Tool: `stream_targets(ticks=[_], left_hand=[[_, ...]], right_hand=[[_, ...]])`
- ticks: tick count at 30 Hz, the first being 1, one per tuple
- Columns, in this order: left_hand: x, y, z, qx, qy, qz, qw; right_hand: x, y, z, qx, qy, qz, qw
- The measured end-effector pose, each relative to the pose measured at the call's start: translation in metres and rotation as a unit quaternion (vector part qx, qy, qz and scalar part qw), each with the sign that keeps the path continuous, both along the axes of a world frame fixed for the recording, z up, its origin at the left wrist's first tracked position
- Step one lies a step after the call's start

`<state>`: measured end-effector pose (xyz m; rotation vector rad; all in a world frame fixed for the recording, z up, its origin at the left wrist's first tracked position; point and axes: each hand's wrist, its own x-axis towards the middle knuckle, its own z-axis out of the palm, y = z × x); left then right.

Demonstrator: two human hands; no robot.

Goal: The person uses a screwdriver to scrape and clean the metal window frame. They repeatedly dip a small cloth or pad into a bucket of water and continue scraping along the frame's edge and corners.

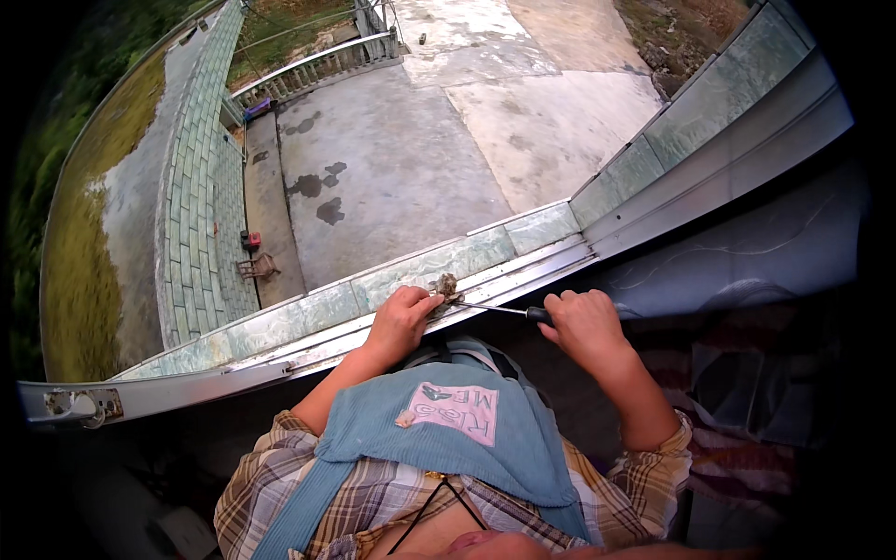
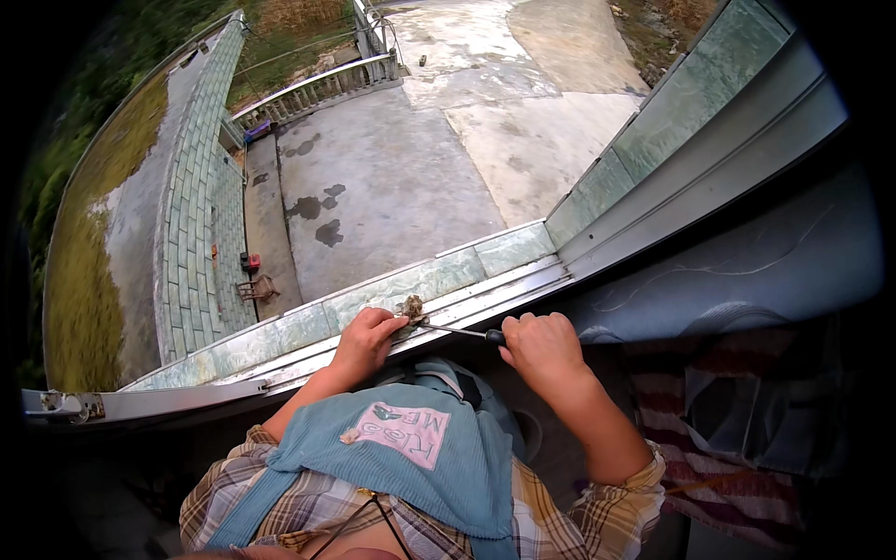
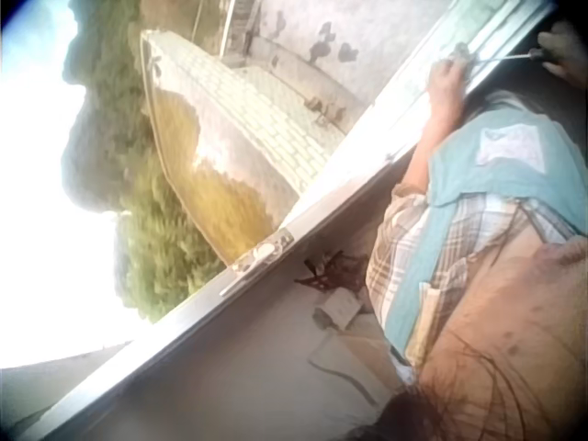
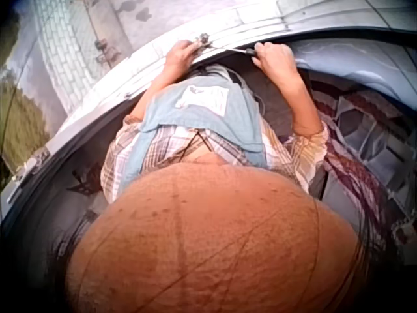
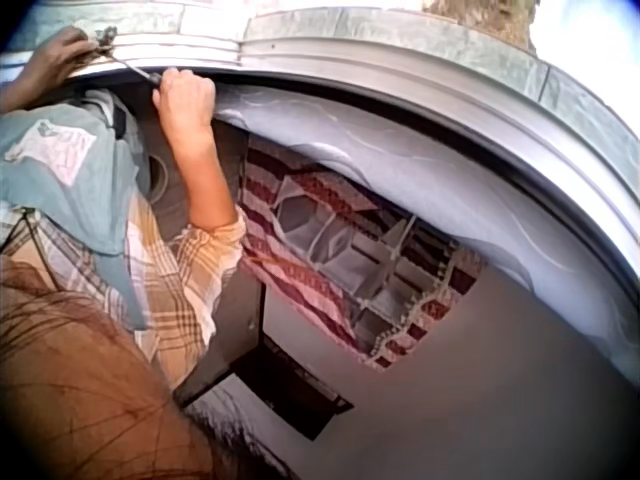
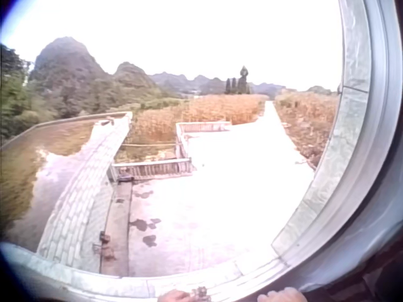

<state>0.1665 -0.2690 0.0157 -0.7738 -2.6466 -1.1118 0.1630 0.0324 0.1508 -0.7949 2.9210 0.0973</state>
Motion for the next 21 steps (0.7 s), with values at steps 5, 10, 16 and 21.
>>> stream_targets(ticks=[5,10,16,21], left_hand=[[0.014,-0.001,0.010,0.038,-0.019,0.011,0.999],[0.016,-0.003,0.003,0.052,-0.007,0.025,0.998],[0.016,0.003,0.000,0.029,-0.017,0.060,0.998],[0.018,0.007,-0.002,0.035,-0.037,0.096,0.994]], right_hand=[[-0.010,-0.009,0.008,0.039,0.020,0.034,0.998],[-0.014,-0.013,0.009,0.038,0.039,0.044,0.998],[-0.018,-0.026,0.021,0.066,0.023,0.057,0.996],[-0.028,-0.040,0.026,0.081,-0.004,0.075,0.994]])
